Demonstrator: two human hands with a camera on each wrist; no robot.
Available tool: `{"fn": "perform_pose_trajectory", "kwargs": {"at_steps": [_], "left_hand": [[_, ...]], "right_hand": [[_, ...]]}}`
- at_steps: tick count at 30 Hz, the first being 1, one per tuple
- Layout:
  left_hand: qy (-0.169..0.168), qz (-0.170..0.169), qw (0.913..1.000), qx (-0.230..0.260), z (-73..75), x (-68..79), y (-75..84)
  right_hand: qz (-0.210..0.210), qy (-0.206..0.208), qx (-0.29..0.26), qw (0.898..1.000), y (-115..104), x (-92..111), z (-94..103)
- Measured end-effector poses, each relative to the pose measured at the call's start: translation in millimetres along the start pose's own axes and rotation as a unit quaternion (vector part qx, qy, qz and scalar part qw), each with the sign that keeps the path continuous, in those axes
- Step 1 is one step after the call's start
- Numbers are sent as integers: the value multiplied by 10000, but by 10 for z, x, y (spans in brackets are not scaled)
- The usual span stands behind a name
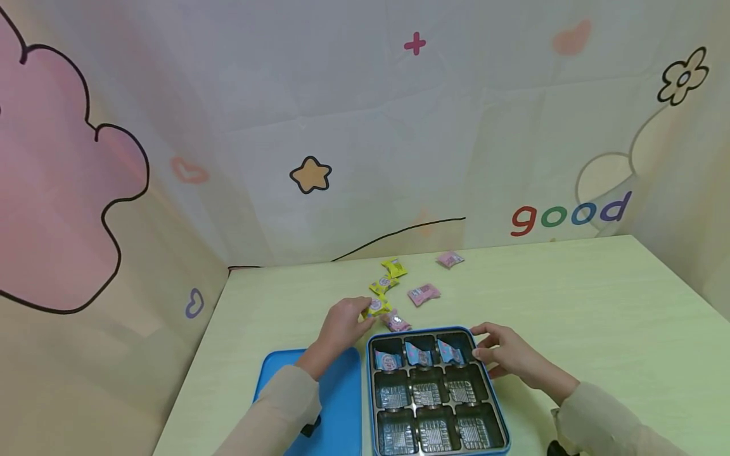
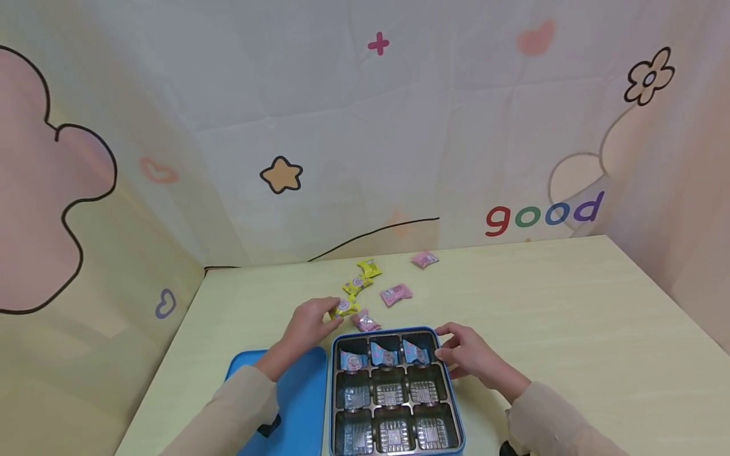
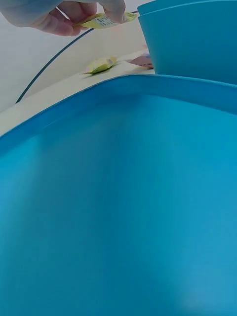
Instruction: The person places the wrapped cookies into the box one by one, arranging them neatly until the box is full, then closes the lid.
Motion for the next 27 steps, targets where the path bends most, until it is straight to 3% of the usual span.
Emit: {"fn": "perform_pose_trajectory", "kwargs": {"at_steps": [19, 27], "left_hand": [[-82, -186, 9998, 88, 196, 98, 156], [-111, -515, 9986, 79, 270, 145, 221]], "right_hand": [[-11, -27, -41, 10000, 24, -17, -1], [-2, -26, -57, 10000, 12, -7, 2]]}}
Point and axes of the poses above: each hand's wrist, its own x-axis away from the middle knuckle, its own z-axis out of the back of the hand, y = z × x, the point moved 3 cm from there along -x, towards the middle knuckle, and after that the axes turned 12 degrees about y, right-handed, at the moved point
